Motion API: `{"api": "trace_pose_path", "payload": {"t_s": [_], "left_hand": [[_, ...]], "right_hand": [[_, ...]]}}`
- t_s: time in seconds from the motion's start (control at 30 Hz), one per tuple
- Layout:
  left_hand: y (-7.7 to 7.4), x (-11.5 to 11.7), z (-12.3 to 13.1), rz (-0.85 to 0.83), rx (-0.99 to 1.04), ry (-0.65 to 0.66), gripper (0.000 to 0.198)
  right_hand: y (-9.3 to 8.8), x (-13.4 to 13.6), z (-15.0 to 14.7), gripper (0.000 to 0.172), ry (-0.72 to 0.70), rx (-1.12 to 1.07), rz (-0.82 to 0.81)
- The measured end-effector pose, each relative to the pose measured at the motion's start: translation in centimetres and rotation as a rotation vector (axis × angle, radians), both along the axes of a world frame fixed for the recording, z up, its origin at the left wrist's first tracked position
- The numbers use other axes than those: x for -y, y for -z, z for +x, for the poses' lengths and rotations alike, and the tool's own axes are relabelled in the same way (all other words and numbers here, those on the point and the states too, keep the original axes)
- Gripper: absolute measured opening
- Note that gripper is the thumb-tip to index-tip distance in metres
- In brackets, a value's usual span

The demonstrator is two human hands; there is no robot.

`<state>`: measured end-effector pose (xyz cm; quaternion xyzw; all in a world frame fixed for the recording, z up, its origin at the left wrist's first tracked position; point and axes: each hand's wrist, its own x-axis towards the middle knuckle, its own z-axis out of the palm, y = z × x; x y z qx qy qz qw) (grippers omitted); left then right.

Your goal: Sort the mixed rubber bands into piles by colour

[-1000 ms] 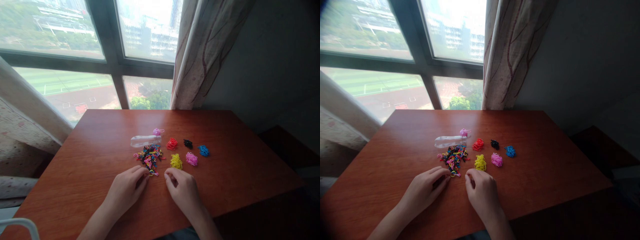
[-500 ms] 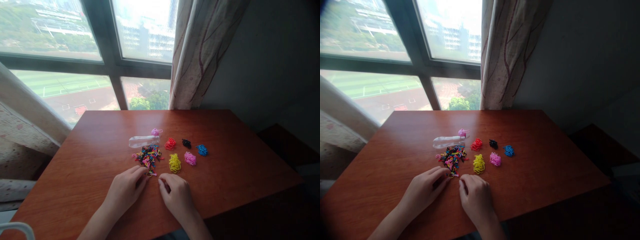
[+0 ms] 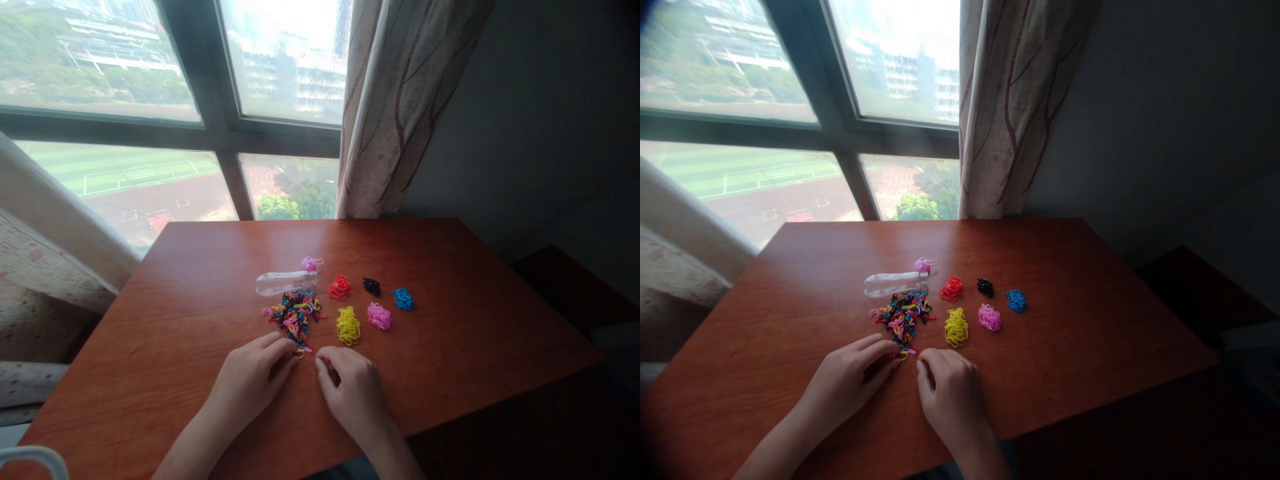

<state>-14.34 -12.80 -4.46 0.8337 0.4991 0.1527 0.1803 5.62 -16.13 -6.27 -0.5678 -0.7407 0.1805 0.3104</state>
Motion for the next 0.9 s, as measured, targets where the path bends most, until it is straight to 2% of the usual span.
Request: {"api": "trace_pose_path", "payload": {"t_s": [0.23, 0.47, 0.6, 0.73, 0.9], "left_hand": [[0.2, -0.1, -0.2, -0.007, 0.023, 0.008, 0.02], [-0.1, -0.1, 0.0, -0.03, 0.18, 0.011, 0.02], [-1.4, -1.1, 1.8, 0.03, 0.153, 0.085, 0.019], [-2.8, -2.9, 4.6, 0.133, 0.019, 0.196, 0.016], [-3.2, -4.8, 7.7, 0.173, -0.216, 0.344, 0.01]], "right_hand": [[0.1, 0.1, 0.0, 0.015, -0.009, -0.013, -0.03], [0.2, 0.6, 0.1, 0.016, -0.03, 0.018, -0.028], [0.2, 1.1, 0.1, 0.017, -0.041, 0.015, -0.016], [0.5, 1.3, 0.1, 0.017, -0.023, 0.02, 0.014], [1.0, 1.4, 0.1, 0.015, -0.004, 0.062, 0.042]]}}
